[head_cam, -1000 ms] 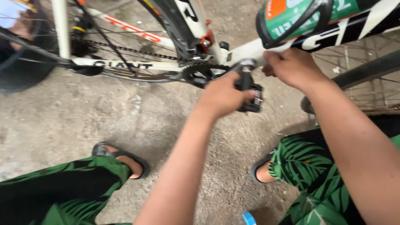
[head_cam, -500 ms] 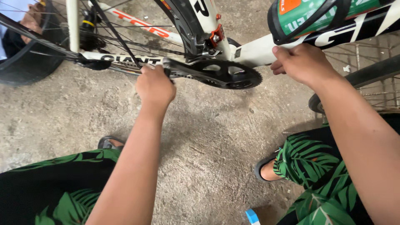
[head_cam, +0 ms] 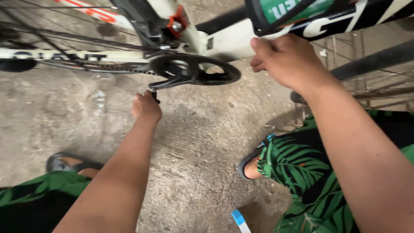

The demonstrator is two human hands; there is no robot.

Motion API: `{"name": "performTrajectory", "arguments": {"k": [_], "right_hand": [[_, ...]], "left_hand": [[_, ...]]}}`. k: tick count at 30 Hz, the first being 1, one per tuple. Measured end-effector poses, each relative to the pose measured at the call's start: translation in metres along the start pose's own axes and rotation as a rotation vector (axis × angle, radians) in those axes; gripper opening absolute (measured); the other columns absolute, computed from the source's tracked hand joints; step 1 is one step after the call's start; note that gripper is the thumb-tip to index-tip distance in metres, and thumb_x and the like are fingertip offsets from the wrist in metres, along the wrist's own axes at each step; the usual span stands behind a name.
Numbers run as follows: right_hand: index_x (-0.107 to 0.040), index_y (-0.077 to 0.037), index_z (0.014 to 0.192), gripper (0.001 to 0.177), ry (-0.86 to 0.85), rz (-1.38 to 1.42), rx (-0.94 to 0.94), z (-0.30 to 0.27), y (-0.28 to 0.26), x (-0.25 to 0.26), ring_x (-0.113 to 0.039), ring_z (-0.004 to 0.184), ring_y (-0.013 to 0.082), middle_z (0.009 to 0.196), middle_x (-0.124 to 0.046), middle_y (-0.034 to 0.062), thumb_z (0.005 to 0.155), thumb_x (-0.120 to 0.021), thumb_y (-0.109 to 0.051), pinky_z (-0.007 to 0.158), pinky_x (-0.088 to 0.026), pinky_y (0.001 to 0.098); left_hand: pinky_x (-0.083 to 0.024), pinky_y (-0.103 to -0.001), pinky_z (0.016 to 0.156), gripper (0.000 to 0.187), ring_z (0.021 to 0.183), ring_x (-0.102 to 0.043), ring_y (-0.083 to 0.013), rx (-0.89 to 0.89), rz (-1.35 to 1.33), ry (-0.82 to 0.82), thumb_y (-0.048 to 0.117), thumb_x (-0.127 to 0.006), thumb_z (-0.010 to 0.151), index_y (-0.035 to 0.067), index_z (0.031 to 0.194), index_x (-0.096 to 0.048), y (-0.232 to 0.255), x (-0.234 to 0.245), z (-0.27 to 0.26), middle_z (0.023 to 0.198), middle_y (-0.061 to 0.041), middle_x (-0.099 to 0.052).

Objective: The person rotates the bicycle crank and pedal with their hands while holding the frame to stabilize the bike. They repeatedly turn the crank to test the drivetrain and chain movement.

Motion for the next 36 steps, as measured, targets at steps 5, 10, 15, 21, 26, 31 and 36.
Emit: {"name": "performTrajectory", "arguments": {"k": [5,10,15,21,26,31,36], "right_hand": [[-0.078,-0.007,0.098,0.048,0.027,-0.025,-0.015,-0.003,-0.006,0.001,-0.078,0.09,0.0146,0.092,-0.081,0.0045,0.102,-0.049,-0.046,0.089,-0.056,0.0307],[-0.078,-0.009,0.098,0.047,0.021,-0.04,-0.016,0.0,-0.006,0.0,-0.078,0.088,0.0148,0.089,-0.081,0.0038,0.101,-0.05,-0.046,0.086,-0.056,0.0311],[-0.079,-0.007,0.095,0.048,0.016,-0.049,0.003,0.001,0.001,-0.002,-0.079,0.087,0.0153,0.086,-0.08,0.0046,0.102,-0.051,-0.046,0.085,-0.057,0.0311],[-0.078,-0.008,0.1,0.045,0.023,-0.016,0.0,0.001,-0.003,-0.002,-0.079,0.086,0.016,0.087,-0.08,0.0049,0.101,-0.051,-0.044,0.085,-0.057,0.0308],[-0.077,-0.008,0.1,0.045,0.022,0.021,-0.028,0.0,-0.001,-0.003,-0.079,0.087,0.016,0.088,-0.08,0.0049,0.101,-0.052,-0.045,0.083,-0.058,0.0311],[-0.082,-0.011,0.098,0.046,0.045,-0.133,-0.032,0.005,0.0,-0.002,-0.075,0.086,0.0225,0.089,-0.079,0.0083,0.103,-0.052,-0.046,0.084,-0.056,0.0355],[-0.076,-0.003,0.098,0.049,0.001,0.087,-0.032,0.001,-0.003,-0.003,-0.078,0.086,0.0177,0.091,-0.079,0.0074,0.105,-0.049,-0.043,0.085,-0.058,0.031]], "left_hand": [[-0.054,-0.041,0.099,0.079,0.128,-0.059,-0.0346,-0.016,-0.027,-0.216,0.047,-0.085,0.079,0.011,0.14,-0.05,0.05,-0.048,-0.008,0.143,-0.018,-0.052],[-0.051,-0.041,0.102,0.092,0.131,-0.055,-0.033,-0.109,-0.012,-0.309,0.056,-0.083,0.08,0.007,0.146,-0.04,0.101,-0.076,-0.025,0.144,-0.019,-0.048],[-0.056,-0.043,0.096,0.083,0.125,-0.061,-0.0347,-0.283,-0.182,-0.406,0.043,-0.08,0.083,0.01,0.148,-0.041,0.164,-0.091,-0.067,0.14,-0.019,-0.054],[-0.055,-0.05,0.092,0.079,0.112,-0.064,-0.042,-0.425,-0.502,-0.339,0.053,-0.082,0.076,0.012,0.136,-0.049,0.247,-0.024,-0.162,0.12,-0.026,-0.062],[-0.055,-0.051,0.086,0.054,0.1,-0.068,-0.0435,-0.501,-0.738,-0.262,0.053,-0.071,0.087,0.006,0.113,-0.064,0.238,0.086,-0.213,0.103,-0.026,-0.07],[-0.055,-0.049,0.085,0.047,0.093,-0.072,-0.0404,-0.571,-0.795,-0.116,0.048,-0.073,0.082,0.007,0.106,-0.071,0.186,0.188,-0.22,0.094,-0.023,-0.075],[-0.054,-0.048,0.087,0.048,0.098,-0.071,-0.0376,-0.44,-0.561,0.075,0.052,-0.072,0.083,0.013,0.11,-0.071,0.095,0.26,-0.194,0.098,-0.018,-0.076]]}}
Point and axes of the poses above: each hand's wrist, its own z-axis towards the middle knuckle, its own x-axis out of the back of the hand, y = z × x, the point moved 5 cm from there along z, towards the middle knuckle
